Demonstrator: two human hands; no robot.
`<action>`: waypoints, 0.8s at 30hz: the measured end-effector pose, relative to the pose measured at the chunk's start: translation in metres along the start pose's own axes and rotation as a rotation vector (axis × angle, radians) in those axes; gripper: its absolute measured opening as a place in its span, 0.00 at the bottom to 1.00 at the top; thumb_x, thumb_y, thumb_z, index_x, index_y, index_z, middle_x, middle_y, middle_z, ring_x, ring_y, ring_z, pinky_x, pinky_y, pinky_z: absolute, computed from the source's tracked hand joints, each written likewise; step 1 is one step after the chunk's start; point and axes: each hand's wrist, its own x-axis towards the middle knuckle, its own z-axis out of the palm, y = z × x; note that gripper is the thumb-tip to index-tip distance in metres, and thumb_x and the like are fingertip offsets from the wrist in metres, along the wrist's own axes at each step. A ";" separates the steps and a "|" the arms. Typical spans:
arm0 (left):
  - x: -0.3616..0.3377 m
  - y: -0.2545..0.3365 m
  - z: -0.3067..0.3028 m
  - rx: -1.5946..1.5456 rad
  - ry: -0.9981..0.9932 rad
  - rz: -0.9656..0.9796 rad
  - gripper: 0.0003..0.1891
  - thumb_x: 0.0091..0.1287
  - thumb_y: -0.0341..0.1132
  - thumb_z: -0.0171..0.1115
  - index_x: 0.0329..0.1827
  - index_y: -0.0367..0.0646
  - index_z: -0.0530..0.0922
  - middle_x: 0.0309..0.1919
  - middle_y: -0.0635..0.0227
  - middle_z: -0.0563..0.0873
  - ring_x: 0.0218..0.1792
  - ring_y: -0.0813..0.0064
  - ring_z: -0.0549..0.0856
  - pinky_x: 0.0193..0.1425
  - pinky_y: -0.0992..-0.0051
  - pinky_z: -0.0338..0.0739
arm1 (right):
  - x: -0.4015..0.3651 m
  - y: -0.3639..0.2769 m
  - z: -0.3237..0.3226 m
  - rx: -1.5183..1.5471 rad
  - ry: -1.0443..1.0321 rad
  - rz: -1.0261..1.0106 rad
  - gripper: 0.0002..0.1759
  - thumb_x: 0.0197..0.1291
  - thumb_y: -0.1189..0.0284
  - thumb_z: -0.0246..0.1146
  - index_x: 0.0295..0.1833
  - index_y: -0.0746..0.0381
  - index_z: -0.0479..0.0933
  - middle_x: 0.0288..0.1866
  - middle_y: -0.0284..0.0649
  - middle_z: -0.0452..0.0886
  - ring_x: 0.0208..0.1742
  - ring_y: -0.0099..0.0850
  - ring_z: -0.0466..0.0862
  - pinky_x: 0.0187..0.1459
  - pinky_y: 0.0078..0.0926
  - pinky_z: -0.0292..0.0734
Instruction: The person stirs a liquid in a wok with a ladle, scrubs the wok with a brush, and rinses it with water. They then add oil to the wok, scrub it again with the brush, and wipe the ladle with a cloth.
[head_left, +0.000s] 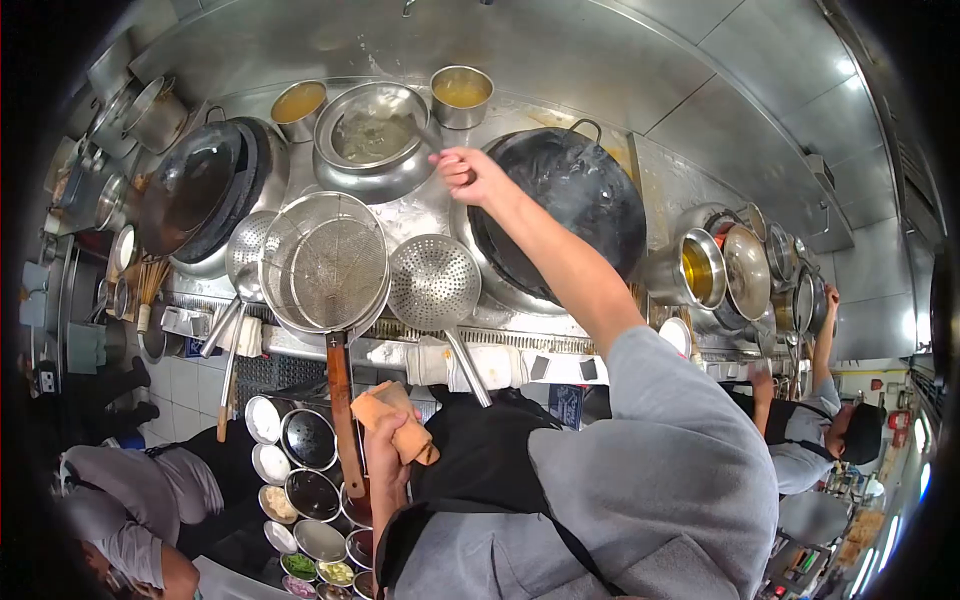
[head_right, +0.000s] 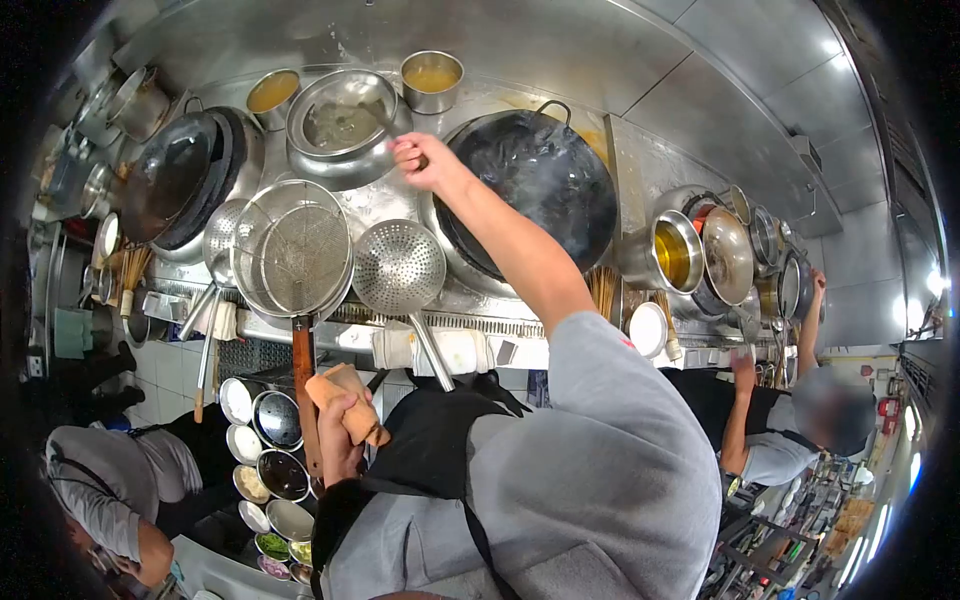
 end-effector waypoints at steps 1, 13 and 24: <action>0.001 0.001 0.003 0.031 0.019 -0.033 0.20 0.62 0.33 0.61 0.56 0.33 0.72 0.36 0.58 0.84 0.33 0.69 0.84 0.36 0.72 0.82 | -0.010 -0.006 0.005 0.071 -0.040 -0.046 0.10 0.71 0.72 0.54 0.46 0.71 0.70 0.21 0.26 0.68 0.15 0.14 0.67 0.14 0.14 0.57; -0.003 0.025 0.034 -0.262 -0.078 0.021 0.32 0.57 0.31 0.55 0.68 0.33 0.64 0.49 0.46 0.84 0.49 0.54 0.87 0.58 0.58 0.81 | -0.017 -0.050 0.025 -0.188 -0.113 -0.167 0.13 0.73 0.66 0.52 0.44 0.67 0.73 0.22 0.30 0.68 0.15 0.19 0.65 0.12 0.20 0.55; -0.023 0.015 0.024 -0.134 -0.122 0.061 0.24 0.65 0.32 0.67 0.61 0.37 0.69 0.42 0.60 0.83 0.38 0.71 0.85 0.42 0.71 0.84 | 0.114 0.008 -0.039 -0.782 0.445 -0.072 0.07 0.64 0.75 0.60 0.34 0.65 0.74 0.18 0.31 0.72 0.13 0.22 0.70 0.13 0.22 0.62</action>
